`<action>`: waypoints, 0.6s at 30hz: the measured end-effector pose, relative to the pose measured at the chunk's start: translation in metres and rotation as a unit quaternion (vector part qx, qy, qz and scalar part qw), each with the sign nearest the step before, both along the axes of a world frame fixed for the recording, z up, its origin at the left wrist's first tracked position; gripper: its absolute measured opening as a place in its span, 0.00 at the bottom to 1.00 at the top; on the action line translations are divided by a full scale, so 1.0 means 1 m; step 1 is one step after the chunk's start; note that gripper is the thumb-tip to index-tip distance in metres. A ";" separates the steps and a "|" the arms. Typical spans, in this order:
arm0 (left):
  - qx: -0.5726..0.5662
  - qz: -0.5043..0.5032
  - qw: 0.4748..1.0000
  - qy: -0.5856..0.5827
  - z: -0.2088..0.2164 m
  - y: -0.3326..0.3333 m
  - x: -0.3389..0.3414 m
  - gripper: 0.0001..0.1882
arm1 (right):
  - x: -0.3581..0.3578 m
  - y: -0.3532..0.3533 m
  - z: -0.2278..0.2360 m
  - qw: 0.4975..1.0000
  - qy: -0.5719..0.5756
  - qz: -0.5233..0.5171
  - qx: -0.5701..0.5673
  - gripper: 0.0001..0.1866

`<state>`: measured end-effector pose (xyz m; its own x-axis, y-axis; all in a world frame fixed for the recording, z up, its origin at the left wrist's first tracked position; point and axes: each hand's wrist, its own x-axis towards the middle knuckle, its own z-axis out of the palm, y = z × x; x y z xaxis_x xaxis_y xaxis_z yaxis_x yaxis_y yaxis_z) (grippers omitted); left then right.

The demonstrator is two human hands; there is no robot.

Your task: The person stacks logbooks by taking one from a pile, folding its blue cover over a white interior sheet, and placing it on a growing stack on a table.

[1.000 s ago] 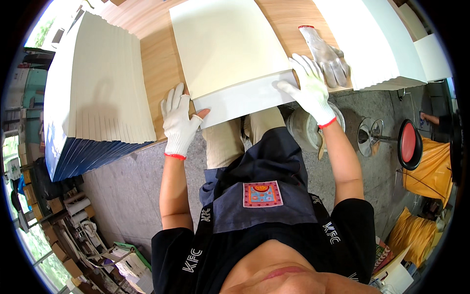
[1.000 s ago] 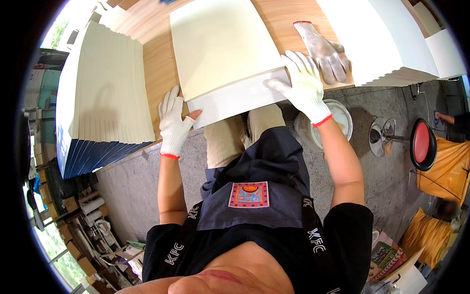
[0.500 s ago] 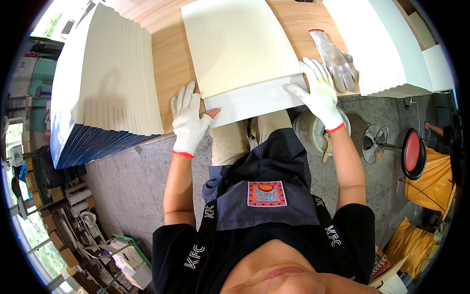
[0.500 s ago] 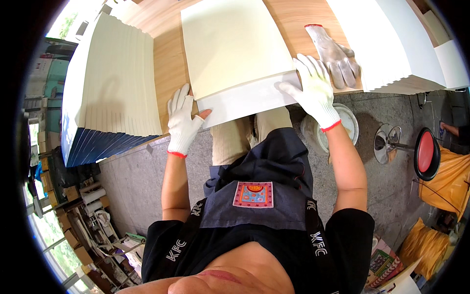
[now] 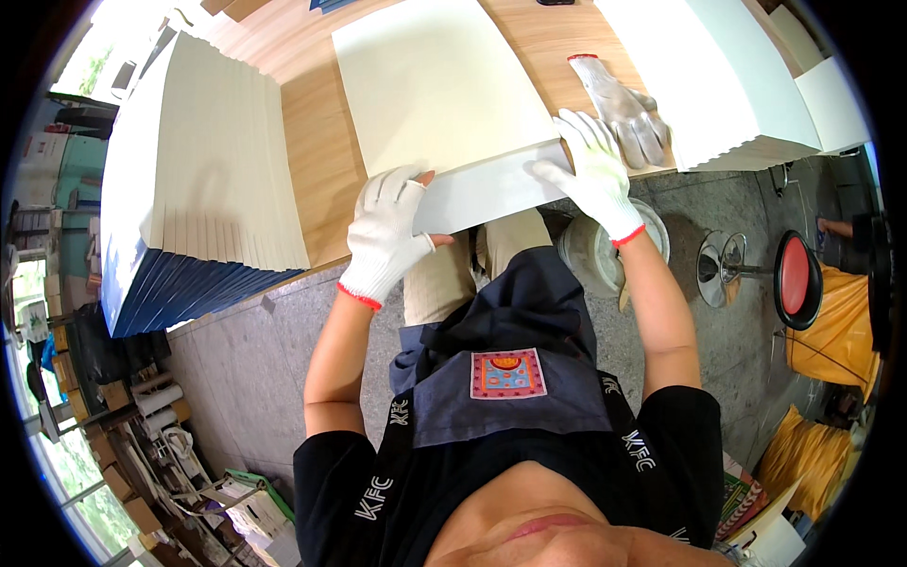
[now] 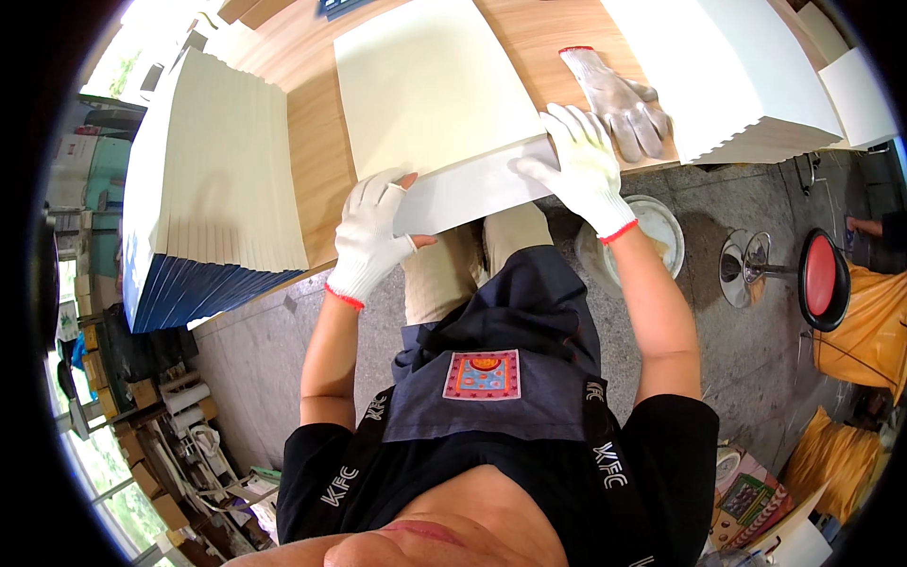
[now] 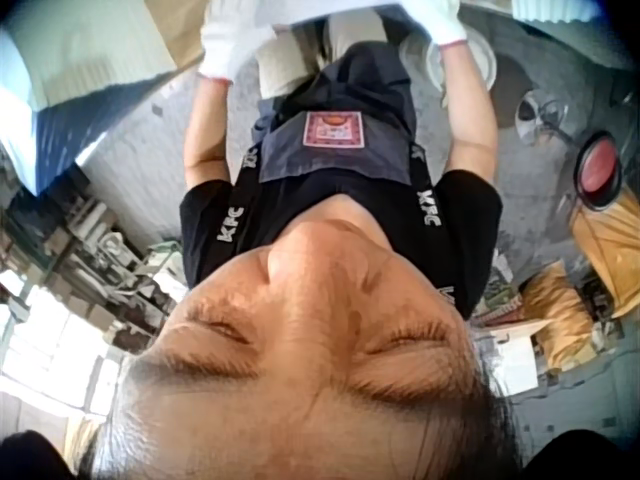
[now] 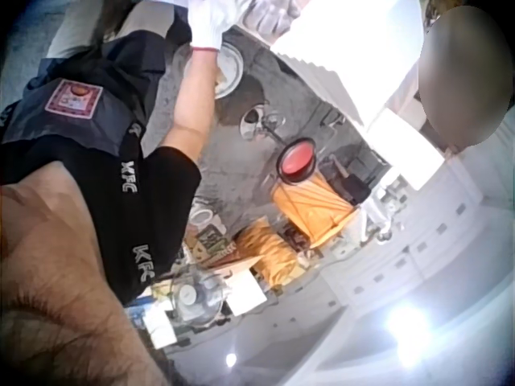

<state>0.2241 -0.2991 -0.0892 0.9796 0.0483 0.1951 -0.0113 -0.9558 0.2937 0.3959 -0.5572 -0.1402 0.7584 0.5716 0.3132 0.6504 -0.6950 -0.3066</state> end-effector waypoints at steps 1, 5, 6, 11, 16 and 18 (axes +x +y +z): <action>0.007 -0.004 1.000 -0.001 0.000 0.001 0.001 0.42 | 0.000 0.000 0.000 1.000 0.000 0.000 0.001 0.43; 0.011 -0.009 1.000 0.028 0.004 0.010 0.002 0.38 | 0.001 -0.001 -0.002 1.000 -0.009 -0.004 0.026 0.41; 0.006 -0.006 0.999 0.042 0.008 0.011 0.003 0.36 | 0.002 -0.002 -0.006 0.999 -0.016 -0.013 0.044 0.40; 0.110 -0.029 0.994 -0.001 0.009 -0.005 0.002 0.28 | 0.008 0.020 0.033 0.988 -0.035 0.140 0.057 0.19; 0.081 -0.049 0.993 0.066 0.022 0.007 0.024 0.18 | 0.045 0.052 0.053 0.938 -0.047 0.305 -0.157 0.18; 0.042 -0.035 0.995 0.086 0.015 0.031 0.037 0.13 | 0.049 0.075 0.076 0.941 0.084 0.242 -0.223 0.22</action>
